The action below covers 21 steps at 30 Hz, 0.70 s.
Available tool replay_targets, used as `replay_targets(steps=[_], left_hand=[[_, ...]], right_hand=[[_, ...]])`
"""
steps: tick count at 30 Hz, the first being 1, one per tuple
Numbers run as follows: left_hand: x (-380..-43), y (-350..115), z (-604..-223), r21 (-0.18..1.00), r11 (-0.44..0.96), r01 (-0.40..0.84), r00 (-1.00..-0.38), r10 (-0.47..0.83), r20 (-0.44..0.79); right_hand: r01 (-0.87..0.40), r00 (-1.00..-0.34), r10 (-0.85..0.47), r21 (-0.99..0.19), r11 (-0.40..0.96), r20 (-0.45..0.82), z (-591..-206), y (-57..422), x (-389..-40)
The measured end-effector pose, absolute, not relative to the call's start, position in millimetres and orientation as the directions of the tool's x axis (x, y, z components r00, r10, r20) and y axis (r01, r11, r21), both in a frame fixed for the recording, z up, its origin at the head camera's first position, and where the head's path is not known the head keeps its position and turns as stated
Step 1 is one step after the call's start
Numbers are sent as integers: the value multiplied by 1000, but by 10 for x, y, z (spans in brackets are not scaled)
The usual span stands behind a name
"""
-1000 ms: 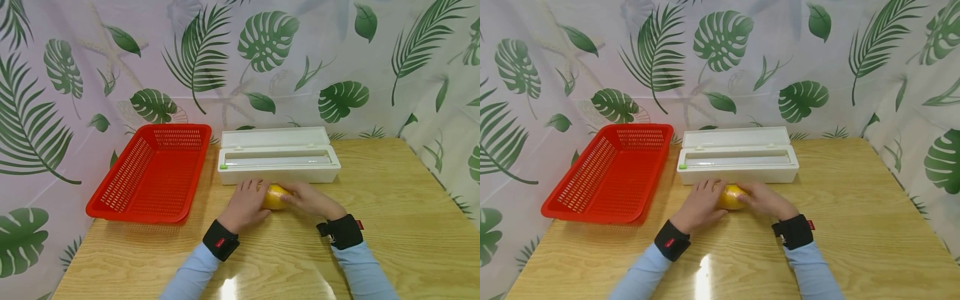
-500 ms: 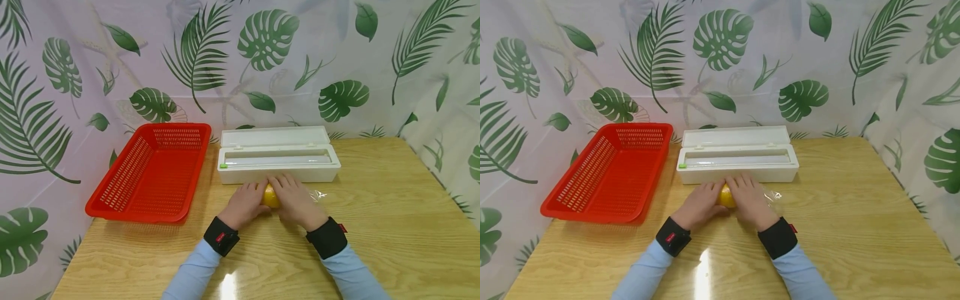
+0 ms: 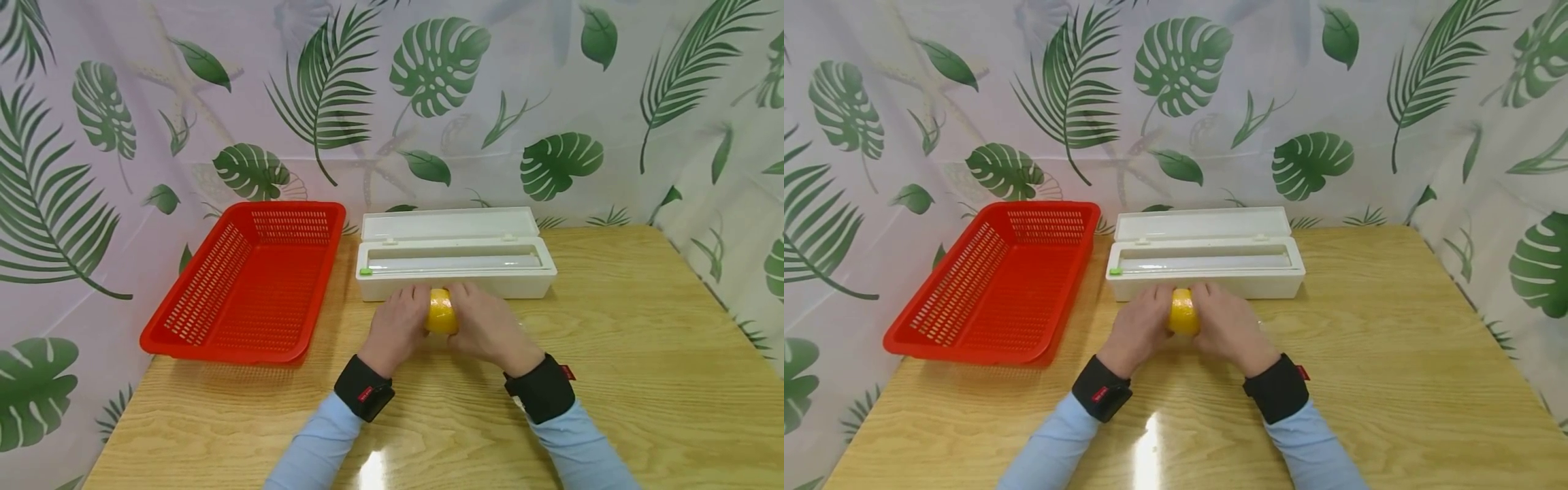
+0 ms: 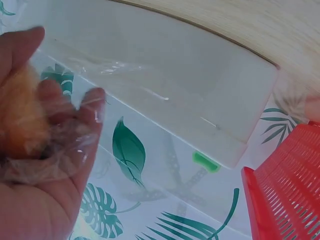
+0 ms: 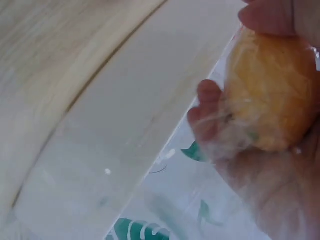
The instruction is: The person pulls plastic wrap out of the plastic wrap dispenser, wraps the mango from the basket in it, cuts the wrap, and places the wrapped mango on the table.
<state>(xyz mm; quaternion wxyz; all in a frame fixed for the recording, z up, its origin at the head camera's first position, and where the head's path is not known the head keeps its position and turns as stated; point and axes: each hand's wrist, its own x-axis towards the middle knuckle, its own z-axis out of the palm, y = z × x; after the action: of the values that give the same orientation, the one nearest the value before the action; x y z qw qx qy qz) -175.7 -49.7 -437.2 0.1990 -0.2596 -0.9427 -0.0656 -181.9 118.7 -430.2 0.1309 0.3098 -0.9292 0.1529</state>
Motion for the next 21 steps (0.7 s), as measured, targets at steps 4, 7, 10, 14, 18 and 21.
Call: replay_targets(steps=[4, 7, 10, 14, 18, 21], left_hand=[[-1760, -505, -4371, 61, 848, 527, -767, 443, 464], [-1769, -526, -4362, 84, 833, 547, -747, 440, 499], [-1777, -549, -4354, 90, 825, 558, -733, 439, 519], [-1784, -570, -4354, 73, 824, 561, -720, 442, 535], [-1795, -596, -4334, 27, 833, 553, -701, 447, 556], [-1809, -614, -4305, -11, 841, 541, -683, 447, 578]], right_hand=[[-616, -776, -529, -230, 754, 344, -4263, 1209, -1808], [-618, -775, -525, -249, 746, 351, -4231, 1214, -1799], [-623, -771, -523, -262, 737, 364, -4204, 1211, -1793], [-633, -763, -523, -274, 724, 380, -4190, 1209, -1792], [-640, -753, -520, -269, 719, 402, -4174, 1205, -1795], [-644, -746, -518, -255, 721, 420, -4139, 1202, -1788]])
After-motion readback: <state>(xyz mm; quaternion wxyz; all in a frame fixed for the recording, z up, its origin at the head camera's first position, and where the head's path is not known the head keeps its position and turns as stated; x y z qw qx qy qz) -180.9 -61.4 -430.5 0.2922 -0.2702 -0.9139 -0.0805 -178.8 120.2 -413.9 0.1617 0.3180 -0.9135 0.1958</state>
